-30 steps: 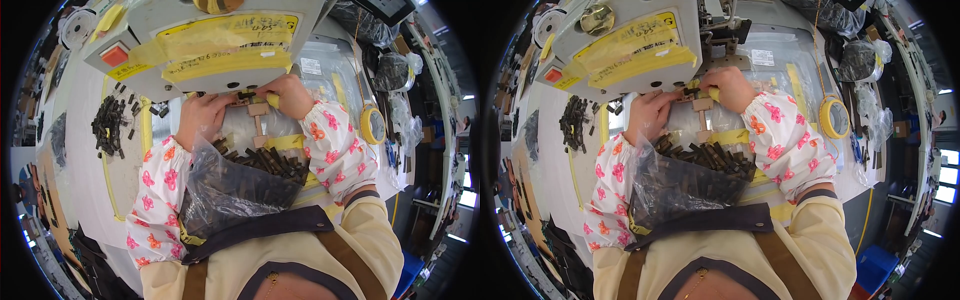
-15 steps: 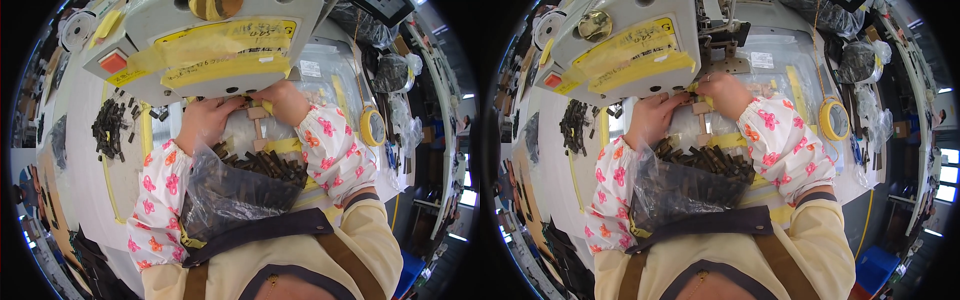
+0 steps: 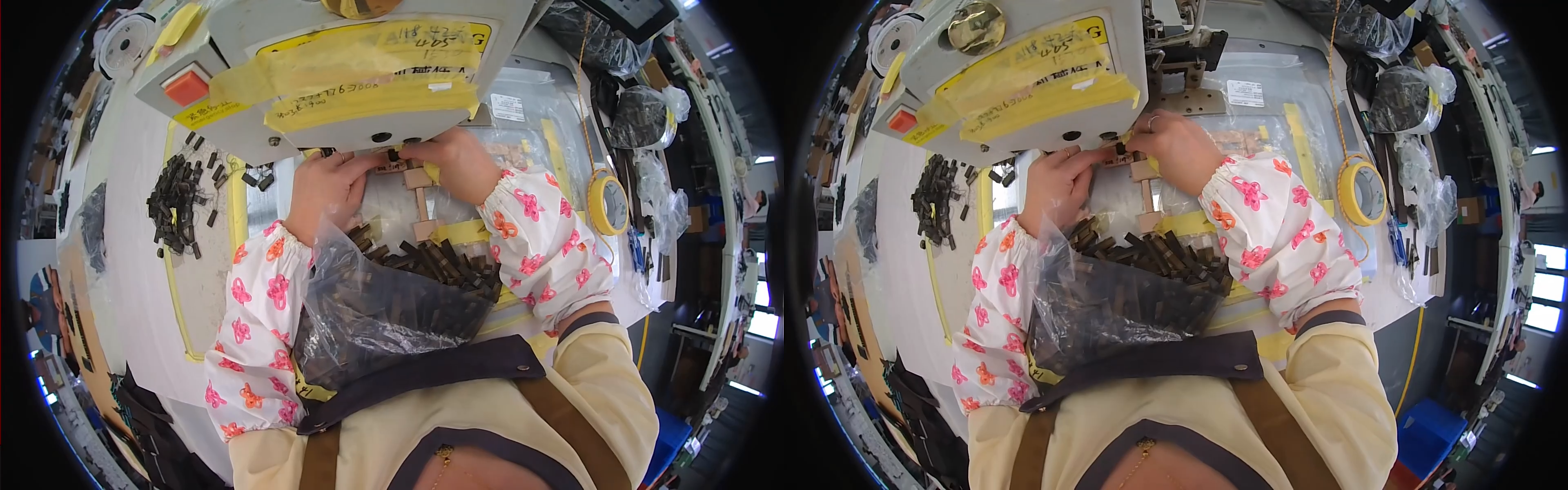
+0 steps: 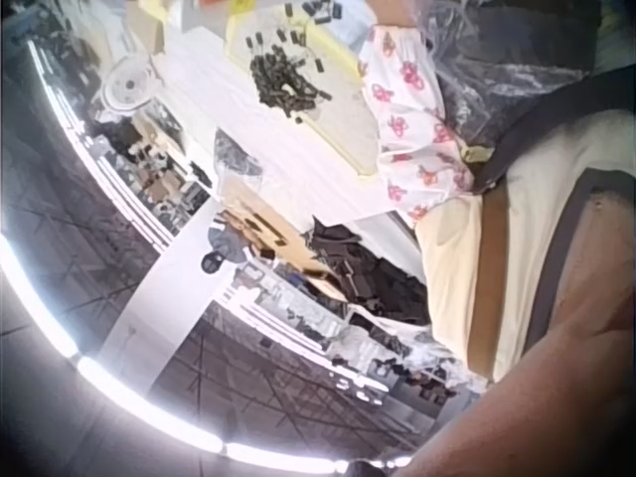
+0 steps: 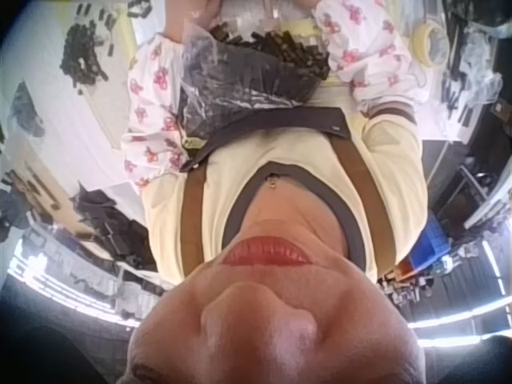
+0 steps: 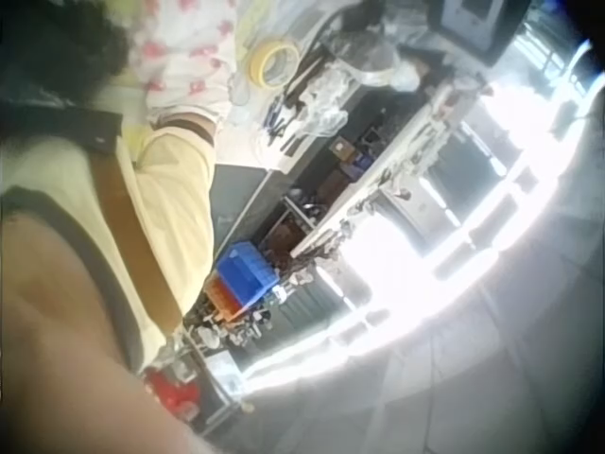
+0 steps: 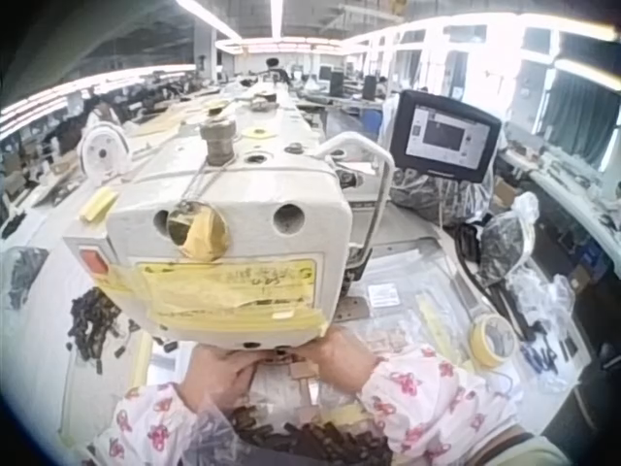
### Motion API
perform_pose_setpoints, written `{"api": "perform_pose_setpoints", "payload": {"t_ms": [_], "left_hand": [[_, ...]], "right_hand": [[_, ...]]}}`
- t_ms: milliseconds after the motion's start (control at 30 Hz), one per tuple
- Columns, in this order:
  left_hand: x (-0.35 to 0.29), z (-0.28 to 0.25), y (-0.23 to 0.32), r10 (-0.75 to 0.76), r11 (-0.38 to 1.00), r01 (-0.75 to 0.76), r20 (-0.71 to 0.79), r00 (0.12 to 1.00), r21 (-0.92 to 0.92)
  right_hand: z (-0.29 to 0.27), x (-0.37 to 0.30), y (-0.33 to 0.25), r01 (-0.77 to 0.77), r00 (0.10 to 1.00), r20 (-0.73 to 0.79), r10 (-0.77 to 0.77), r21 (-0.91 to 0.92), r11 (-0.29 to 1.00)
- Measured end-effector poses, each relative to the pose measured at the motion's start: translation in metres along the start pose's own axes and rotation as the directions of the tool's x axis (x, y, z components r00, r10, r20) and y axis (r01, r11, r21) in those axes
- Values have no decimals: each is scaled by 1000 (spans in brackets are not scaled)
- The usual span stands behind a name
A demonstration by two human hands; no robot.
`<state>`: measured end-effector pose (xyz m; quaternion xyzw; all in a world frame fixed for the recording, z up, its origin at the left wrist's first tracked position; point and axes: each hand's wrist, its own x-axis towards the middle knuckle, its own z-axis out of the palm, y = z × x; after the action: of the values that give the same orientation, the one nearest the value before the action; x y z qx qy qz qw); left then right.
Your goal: Assembling small leather strips into a fixture on an industrial machine using hand tools and manual alignment.
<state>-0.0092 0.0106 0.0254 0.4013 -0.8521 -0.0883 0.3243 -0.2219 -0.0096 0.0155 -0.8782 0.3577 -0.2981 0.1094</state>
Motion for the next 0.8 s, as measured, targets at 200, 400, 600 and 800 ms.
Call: {"api": "perform_pose_setpoints", "payload": {"t_ms": [200, 400, 600, 800], "left_hand": [[-1, 2, -2, 24, 1000, -23, -13, 1000, 20], [-1, 3, -2, 56, 998, -56, -4, 998, 35], [-1, 1, -1, 127, 976, -130, 28, 992, 177], [3, -3, 4, 135, 958, -160, 120, 984, 236]], "right_hand": [[3, 6, -8, -8, 996, 92, 20, -130, 992], [4, 4, -3, 30, 999, 36, -25, -155, 987], [6, 6, -11, -7, 1000, -1, 7, -174, 985], [7, 3, -8, -1, 1000, 25, 6, -164, 986]]}}
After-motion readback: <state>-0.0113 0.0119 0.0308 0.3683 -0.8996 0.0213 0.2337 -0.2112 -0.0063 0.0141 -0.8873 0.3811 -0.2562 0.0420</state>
